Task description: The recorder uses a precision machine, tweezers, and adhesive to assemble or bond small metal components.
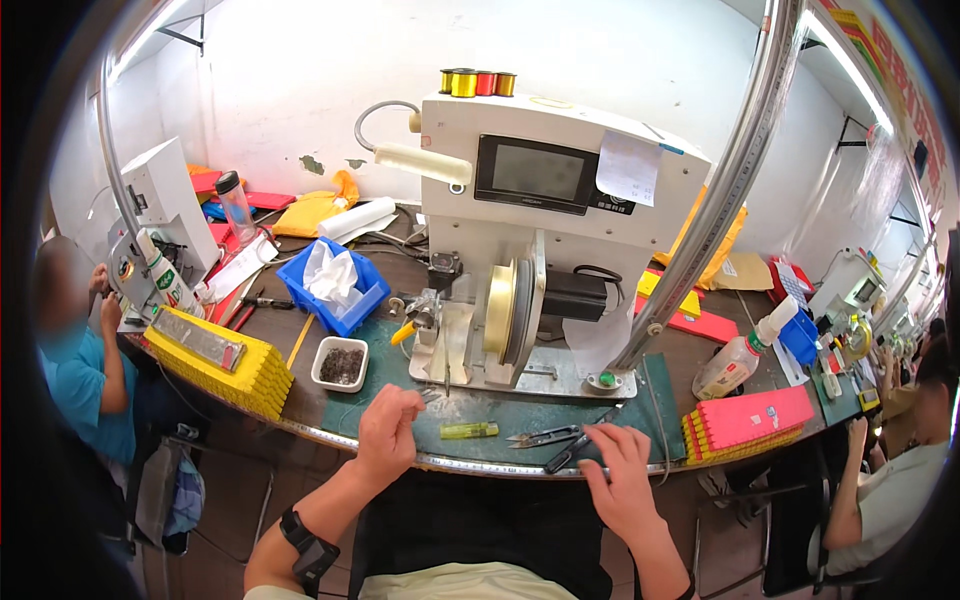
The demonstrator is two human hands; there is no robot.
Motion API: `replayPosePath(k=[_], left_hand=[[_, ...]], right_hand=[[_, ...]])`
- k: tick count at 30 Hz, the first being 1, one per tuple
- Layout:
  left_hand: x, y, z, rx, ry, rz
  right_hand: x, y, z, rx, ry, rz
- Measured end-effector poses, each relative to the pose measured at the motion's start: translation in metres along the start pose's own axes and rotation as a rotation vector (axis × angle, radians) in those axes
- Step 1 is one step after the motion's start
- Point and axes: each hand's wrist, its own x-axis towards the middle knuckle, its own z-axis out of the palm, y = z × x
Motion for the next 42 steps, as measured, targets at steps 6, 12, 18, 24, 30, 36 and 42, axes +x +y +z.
replayPosePath(k=[6, 12, 18, 24, 30, 36, 42], left_hand=[[-0.003, -0.001, 0.0, 0.009, 0.01, -0.014], [-0.002, 0.0, 0.0, -0.026, 0.016, -0.029], [-0.002, -0.001, -0.002, -0.036, 0.021, -0.034], [-0.002, 0.001, -0.004, -0.054, 0.02, -0.044], [0.006, 0.012, -0.014, -0.184, 0.046, -0.133], [0.067, 0.025, -0.034, -0.851, 0.333, -0.412], [0.125, -0.022, -0.068, -1.349, 0.182, -0.689]], right_hand=[[0.032, -0.009, 0.026, -0.054, -0.146, -0.162], [0.043, -0.01, 0.038, 0.012, -0.185, -0.159], [0.043, -0.009, 0.045, 0.107, -0.196, -0.044], [0.039, -0.018, 0.046, 0.315, -0.052, 0.062], [0.032, 0.003, 0.043, 0.735, 0.267, 0.176], [0.025, 0.0, 0.02, 1.111, 0.289, 0.38], [0.012, -0.003, -0.003, 1.389, 0.248, 0.617]])
